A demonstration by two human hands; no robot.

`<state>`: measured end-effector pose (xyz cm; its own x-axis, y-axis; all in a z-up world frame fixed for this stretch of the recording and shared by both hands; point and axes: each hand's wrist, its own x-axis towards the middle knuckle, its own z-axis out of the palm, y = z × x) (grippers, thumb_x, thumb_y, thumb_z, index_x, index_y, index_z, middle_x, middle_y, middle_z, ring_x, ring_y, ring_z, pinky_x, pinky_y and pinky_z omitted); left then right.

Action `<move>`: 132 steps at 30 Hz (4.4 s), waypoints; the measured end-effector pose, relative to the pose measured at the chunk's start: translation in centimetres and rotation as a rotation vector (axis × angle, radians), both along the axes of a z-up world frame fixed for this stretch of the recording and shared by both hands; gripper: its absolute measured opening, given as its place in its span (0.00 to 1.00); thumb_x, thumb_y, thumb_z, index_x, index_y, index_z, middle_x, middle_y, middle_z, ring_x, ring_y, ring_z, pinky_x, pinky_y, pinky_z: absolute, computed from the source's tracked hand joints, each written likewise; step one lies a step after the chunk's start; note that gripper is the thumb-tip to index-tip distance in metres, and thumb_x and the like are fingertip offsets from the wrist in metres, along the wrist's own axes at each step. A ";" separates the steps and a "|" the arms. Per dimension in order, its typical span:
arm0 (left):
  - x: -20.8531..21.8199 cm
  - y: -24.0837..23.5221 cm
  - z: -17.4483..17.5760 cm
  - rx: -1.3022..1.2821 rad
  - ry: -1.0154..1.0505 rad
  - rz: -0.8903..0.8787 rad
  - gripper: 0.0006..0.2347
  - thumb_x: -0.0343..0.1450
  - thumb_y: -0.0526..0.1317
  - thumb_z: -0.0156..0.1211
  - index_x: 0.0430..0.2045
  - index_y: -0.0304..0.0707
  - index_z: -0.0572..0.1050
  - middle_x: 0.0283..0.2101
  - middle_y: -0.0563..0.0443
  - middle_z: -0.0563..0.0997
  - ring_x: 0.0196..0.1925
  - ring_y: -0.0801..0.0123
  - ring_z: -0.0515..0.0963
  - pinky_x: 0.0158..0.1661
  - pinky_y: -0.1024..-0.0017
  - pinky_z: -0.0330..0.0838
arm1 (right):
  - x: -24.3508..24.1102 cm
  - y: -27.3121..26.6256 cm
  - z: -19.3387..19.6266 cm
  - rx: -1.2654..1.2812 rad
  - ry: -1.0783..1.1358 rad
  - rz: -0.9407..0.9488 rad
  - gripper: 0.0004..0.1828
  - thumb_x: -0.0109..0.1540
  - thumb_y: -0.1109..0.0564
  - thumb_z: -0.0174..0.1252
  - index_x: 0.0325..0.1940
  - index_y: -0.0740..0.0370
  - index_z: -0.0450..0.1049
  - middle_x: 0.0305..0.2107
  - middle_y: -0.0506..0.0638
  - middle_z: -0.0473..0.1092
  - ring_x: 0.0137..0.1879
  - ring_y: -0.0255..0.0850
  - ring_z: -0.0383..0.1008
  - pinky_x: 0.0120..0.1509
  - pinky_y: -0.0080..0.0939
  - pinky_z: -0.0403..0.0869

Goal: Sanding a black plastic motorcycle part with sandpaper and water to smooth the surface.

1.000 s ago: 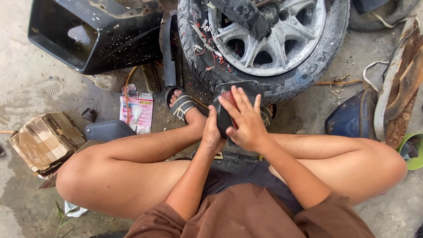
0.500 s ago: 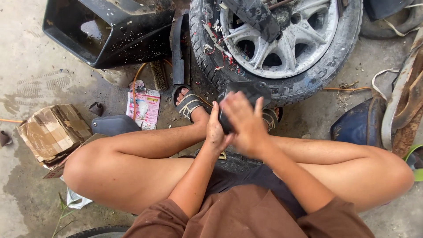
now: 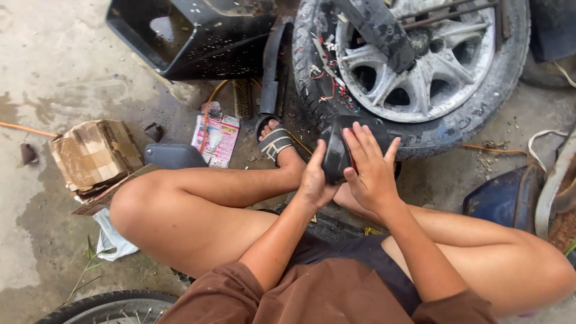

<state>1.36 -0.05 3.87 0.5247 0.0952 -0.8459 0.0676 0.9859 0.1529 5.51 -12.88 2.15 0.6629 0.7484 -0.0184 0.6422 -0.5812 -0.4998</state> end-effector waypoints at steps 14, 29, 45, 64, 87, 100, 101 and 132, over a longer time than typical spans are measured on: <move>-3.6 5.7 1.1 0.573 -0.262 0.098 0.26 0.77 0.48 0.45 0.63 0.20 0.64 0.71 0.45 0.63 0.68 0.68 0.63 0.66 0.75 0.55 | -2.6 11.5 7.4 0.370 0.282 0.274 0.59 0.61 0.17 0.09 0.82 0.58 0.39 0.78 0.61 0.31 0.82 0.62 0.25 0.78 0.67 0.29; -2.7 4.8 -2.4 0.896 -0.334 -0.295 0.33 0.75 0.57 0.33 0.67 0.22 0.55 0.77 0.36 0.49 0.81 0.53 0.43 0.75 0.66 0.34 | -0.5 13.7 4.8 0.567 0.525 0.055 0.52 0.69 0.29 0.12 0.77 0.78 0.45 0.74 0.66 0.47 0.79 0.53 0.47 0.81 0.48 0.41; -2.7 2.0 0.7 0.635 -0.575 0.065 0.18 0.81 0.43 0.44 0.48 0.20 0.74 0.58 0.40 0.75 0.58 0.63 0.74 0.67 0.68 0.63 | 5.1 8.6 4.6 0.777 0.956 -0.498 0.43 0.65 0.30 0.33 0.78 0.57 0.53 0.73 0.55 0.56 0.80 0.45 0.52 0.78 0.50 0.52; 0.2 -0.9 -5.3 -0.219 -0.110 0.021 0.17 0.70 0.47 0.65 0.38 0.27 0.81 0.41 0.27 0.84 0.41 0.46 0.87 0.43 0.52 0.83 | 5.0 -4.7 2.2 0.342 0.167 -0.475 0.21 0.71 0.57 0.54 0.69 0.64 0.70 0.66 0.65 0.64 0.74 0.56 0.61 0.76 0.57 0.59; -0.2 -1.1 -7.0 -0.246 -0.220 0.075 0.15 0.72 0.44 0.65 0.42 0.26 0.80 0.43 0.26 0.83 0.42 0.43 0.86 0.42 0.50 0.83 | 4.9 -2.1 0.5 0.253 0.248 -0.336 0.23 0.70 0.54 0.58 0.67 0.66 0.71 0.67 0.66 0.62 0.75 0.59 0.57 0.78 0.57 0.54; -0.1 -2.0 -6.7 -0.225 -0.191 0.083 0.16 0.72 0.48 0.64 0.33 0.29 0.80 0.34 0.29 0.84 0.33 0.48 0.87 0.32 0.59 0.85 | 2.9 -1.7 -2.8 0.038 0.092 -0.113 0.32 0.75 0.48 0.39 0.83 0.58 0.46 0.79 0.60 0.37 0.83 0.56 0.34 0.82 0.59 0.36; -0.1 -2.0 -6.3 -0.220 -0.195 0.084 0.16 0.72 0.48 0.64 0.33 0.29 0.80 0.34 0.29 0.84 0.33 0.48 0.87 0.32 0.59 0.85 | 1.9 -1.2 -2.0 0.043 0.090 -0.111 0.32 0.75 0.48 0.39 0.83 0.58 0.46 0.79 0.60 0.37 0.83 0.56 0.34 0.82 0.59 0.36; -0.6 -2.3 -4.3 -0.185 -0.382 -0.062 0.17 0.76 0.50 0.58 0.42 0.31 0.81 0.43 0.37 0.85 0.47 0.58 0.86 0.51 0.60 0.80 | 3.9 -3.4 -4.0 0.025 0.059 -0.062 0.36 0.76 0.42 0.39 0.83 0.61 0.41 0.77 0.66 0.32 0.82 0.63 0.30 0.82 0.63 0.35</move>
<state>0.72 -2.37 -0.45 0.8036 -0.0818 -0.5895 0.1007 0.9949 -0.0008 9.36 -16.24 -1.81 0.7064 0.7067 -0.0411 0.5742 -0.6060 -0.5505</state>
